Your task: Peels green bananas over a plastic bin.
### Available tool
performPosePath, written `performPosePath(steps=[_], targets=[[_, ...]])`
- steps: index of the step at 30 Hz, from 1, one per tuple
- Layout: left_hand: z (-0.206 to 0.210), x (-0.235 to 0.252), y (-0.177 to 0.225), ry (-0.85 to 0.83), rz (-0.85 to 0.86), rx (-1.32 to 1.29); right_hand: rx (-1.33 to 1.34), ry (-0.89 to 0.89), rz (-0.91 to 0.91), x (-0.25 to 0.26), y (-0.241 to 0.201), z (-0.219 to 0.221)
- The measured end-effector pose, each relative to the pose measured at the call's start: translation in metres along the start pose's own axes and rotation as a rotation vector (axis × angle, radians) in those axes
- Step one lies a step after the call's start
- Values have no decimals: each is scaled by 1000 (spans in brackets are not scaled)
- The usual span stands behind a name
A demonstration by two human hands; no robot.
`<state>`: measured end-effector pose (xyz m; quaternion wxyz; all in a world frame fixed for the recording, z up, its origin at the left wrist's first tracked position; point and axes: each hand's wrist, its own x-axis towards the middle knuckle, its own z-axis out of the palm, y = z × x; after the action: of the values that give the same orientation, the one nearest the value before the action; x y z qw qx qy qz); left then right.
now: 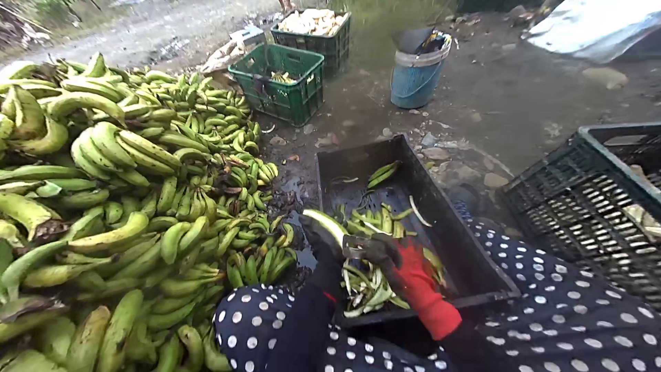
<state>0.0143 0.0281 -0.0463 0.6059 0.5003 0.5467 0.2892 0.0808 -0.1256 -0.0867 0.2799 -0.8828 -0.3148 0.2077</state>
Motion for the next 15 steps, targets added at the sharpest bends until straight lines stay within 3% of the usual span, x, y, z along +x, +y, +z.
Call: performPosePath(steps=[2,5,7,11,13,15], targets=[[3,1,-7,3,77,-134,-24,12,-4,-4,-2,4],[1,15,-30,-331,116,-243,4,-38,69,15,-12,-5],[-4,10,-23,-591,138,-37,41,-55,127,39,-14,-14],[1,9,-33,-968,11,-108,112,-64,176,70,0,-23],[3,2,-34,-933,15,-143,122,-45,188,69,8,-23],[11,10,-30,-758,-20,-280,129,-17,155,68,16,-19]])
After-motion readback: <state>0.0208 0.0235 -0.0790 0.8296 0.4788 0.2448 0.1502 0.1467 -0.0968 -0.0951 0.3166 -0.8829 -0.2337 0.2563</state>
